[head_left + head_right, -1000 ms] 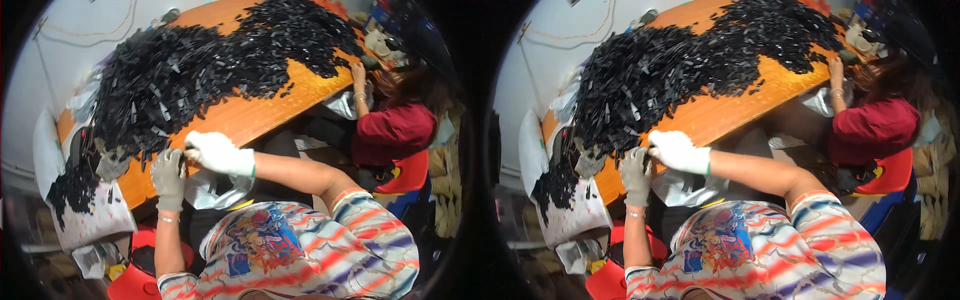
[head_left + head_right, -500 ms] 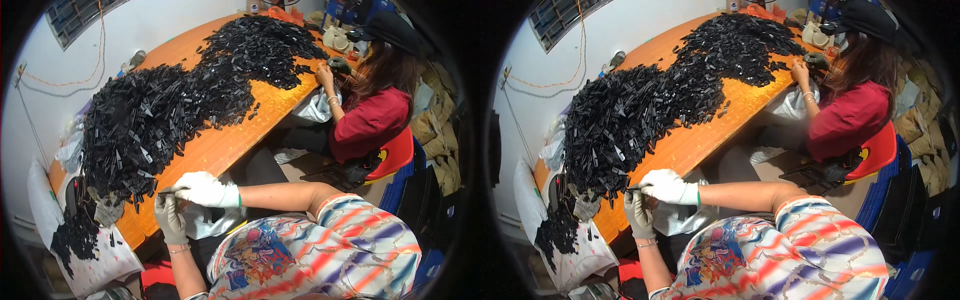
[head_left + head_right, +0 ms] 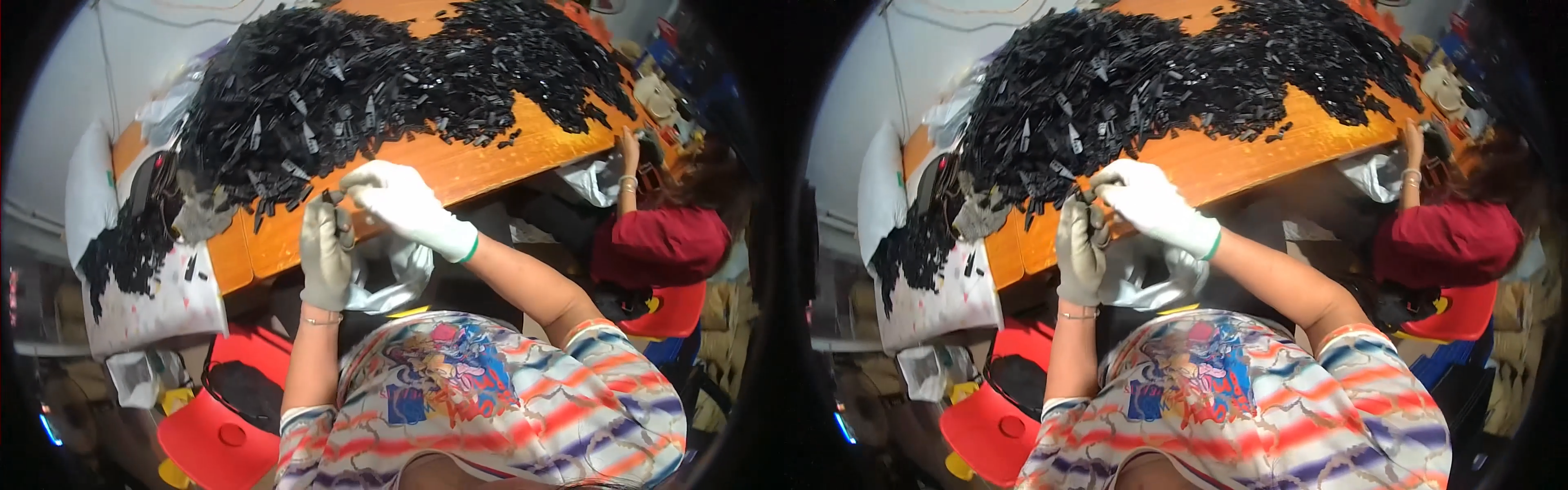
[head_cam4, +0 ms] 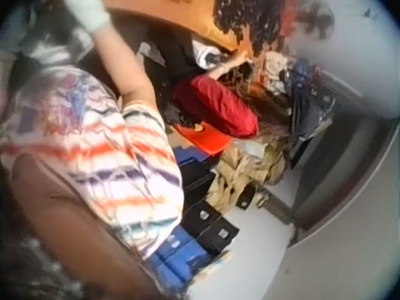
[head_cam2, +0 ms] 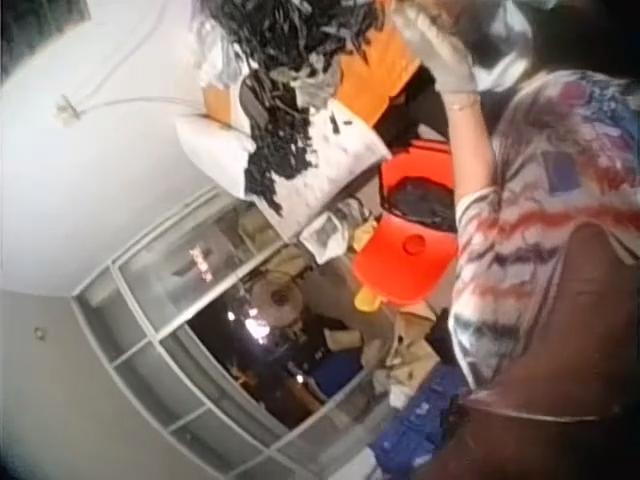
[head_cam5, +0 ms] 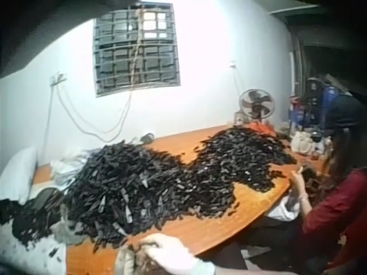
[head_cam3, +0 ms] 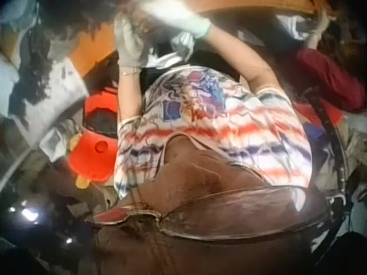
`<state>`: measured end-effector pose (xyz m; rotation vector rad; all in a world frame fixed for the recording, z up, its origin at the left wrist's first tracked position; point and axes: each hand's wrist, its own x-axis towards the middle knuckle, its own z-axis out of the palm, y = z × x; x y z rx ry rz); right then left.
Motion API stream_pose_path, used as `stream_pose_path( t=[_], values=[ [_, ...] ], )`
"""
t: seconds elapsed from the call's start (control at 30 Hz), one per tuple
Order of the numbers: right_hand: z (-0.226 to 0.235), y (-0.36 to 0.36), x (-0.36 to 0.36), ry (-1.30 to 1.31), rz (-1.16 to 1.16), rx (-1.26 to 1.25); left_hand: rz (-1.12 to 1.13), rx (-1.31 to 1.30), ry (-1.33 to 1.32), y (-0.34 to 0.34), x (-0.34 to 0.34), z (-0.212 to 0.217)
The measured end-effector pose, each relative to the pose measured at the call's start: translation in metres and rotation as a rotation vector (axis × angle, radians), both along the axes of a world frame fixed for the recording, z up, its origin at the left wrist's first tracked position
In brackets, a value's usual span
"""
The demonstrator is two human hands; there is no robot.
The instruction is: Sorting black plastic hardware components and placing them into a collection bag.
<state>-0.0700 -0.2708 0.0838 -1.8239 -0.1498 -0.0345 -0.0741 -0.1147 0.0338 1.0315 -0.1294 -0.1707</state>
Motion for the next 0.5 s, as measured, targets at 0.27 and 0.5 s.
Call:
stream_pose_path(
  t=[0.27, 0.5],
  values=[
    [0.001, 0.023, -0.004, 0.065, -0.077, 0.167, 0.062, 0.079, 0.004, 0.005, -0.009, 0.000],
    [-0.001, 0.026, -0.005, 0.052, -0.070, 0.138, 0.091, 0.124, -0.037, 0.006, -0.010, 0.000]
  ],
)
